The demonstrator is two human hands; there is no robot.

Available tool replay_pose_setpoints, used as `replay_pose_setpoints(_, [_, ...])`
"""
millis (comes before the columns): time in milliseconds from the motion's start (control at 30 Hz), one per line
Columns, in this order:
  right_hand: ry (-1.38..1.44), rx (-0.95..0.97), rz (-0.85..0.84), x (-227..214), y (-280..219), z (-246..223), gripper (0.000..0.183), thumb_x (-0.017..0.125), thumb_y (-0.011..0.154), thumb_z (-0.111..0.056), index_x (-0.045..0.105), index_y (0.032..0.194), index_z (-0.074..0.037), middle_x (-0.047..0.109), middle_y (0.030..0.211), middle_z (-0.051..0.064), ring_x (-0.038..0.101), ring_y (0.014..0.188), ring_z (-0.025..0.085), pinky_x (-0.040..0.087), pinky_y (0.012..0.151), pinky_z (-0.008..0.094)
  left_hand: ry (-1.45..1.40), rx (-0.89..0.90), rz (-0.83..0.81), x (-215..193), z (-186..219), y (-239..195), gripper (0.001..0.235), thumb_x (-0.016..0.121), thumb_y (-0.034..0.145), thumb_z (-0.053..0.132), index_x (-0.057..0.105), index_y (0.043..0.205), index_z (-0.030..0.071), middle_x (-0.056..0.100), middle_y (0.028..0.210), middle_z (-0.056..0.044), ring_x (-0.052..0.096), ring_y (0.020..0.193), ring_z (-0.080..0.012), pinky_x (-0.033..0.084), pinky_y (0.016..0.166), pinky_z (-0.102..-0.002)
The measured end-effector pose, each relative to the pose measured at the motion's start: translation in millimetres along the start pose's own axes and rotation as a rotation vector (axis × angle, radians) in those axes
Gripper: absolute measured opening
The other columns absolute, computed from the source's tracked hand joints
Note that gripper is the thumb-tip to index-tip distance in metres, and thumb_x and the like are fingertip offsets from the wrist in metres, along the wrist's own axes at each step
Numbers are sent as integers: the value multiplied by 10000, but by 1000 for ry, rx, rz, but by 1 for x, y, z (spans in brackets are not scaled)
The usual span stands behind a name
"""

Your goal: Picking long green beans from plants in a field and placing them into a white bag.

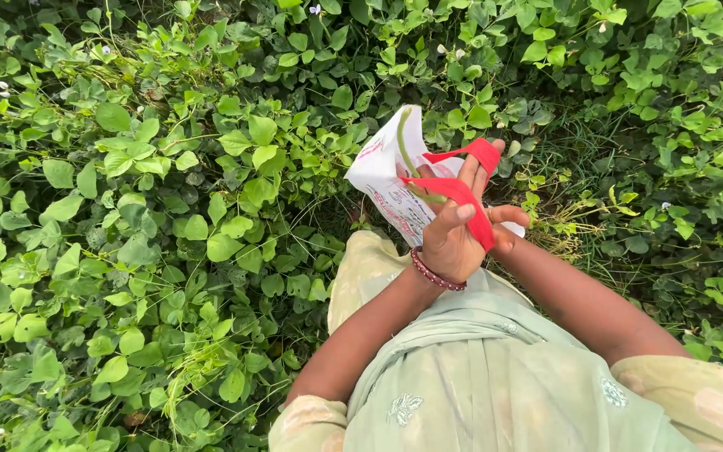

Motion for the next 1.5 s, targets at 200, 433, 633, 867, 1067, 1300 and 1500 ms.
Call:
replay_pose_setpoints(200, [8, 59, -71, 42, 75, -26, 265, 615, 952, -196, 681, 1157, -44, 712, 1008, 132, 712, 928, 305, 577, 823, 449, 189, -205, -82, 27, -23, -15, 1222, 757, 863, 332, -58, 1747, 111, 29, 1815, -72, 669, 1118, -322, 599, 719, -348])
replay_pose_setpoints(433, [6, 145, -137, 44, 84, -30, 273, 592, 965, -215, 684, 1146, -33, 716, 981, 133, 720, 893, 306, 583, 797, 459, 181, -274, -174, 25, -30, -24, 1182, 766, 877, 326, -33, 1712, 78, 41, 1777, -98, 681, 1043, -285, 589, 721, -334])
replay_pose_setpoints(633, [0, 209, -174, 0, 74, -72, 286, 572, 977, -231, 686, 1137, -24, 720, 958, 134, 727, 863, 306, 589, 775, 467, 108, -77, -23, -18, 26, -6, 1169, 767, 882, 342, 14, 1740, 92, 85, 1792, -75, 686, 1076, -295, 594, 711, -339])
replay_pose_setpoints(867, [-271, 92, -88, -79, -33, -209, 349, 531, 1003, -316, 708, 1225, -113, 737, 1111, 132, 680, 1062, 305, 532, 938, 445, 34, 214, 211, -68, 92, -42, 1096, 722, 870, 406, 109, 1721, 87, 195, 1754, -45, 636, 1020, -233, 539, 701, -302])
replay_pose_setpoints(1067, [-215, -48, -736, -34, -59, -235, 807, 404, 965, -673, 168, 1635, -289, 170, 1684, 148, 163, 1520, 417, 177, 1165, 640, -16, 382, 225, -73, 136, -82, 1068, 693, 913, 377, 90, 1758, 124, 217, 1790, 7, 609, 1034, -228, 525, 747, -314])
replay_pose_setpoints(1300, [-217, -3, -808, -29, -61, -222, 867, 231, 917, -766, 79, 1654, -335, 48, 1726, 126, 77, 1570, 409, 141, 1190, 655, 113, 493, 261, -67, 175, -101, 1113, 718, 902, 400, 75, 1771, 135, 240, 1801, 6, 606, 1046, -228, 515, 731, -311])
replay_pose_setpoints(1500, [-203, -14, -752, -36, -47, -223, 865, 231, 933, -758, 84, 1655, -306, 44, 1724, 146, 65, 1571, 408, 106, 1196, 654, 160, 557, 225, -64, 211, -105, 1116, 729, 904, 427, 84, 1748, 88, 310, 1663, -11, 593, 1013, -198, 505, 687, -266])
Point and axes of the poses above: each hand's wrist, its own y-axis towards the middle knuckle, its own x-axis out of the palm, z = x × y, the point moved 3 cm from there along y, towards the middle knuckle
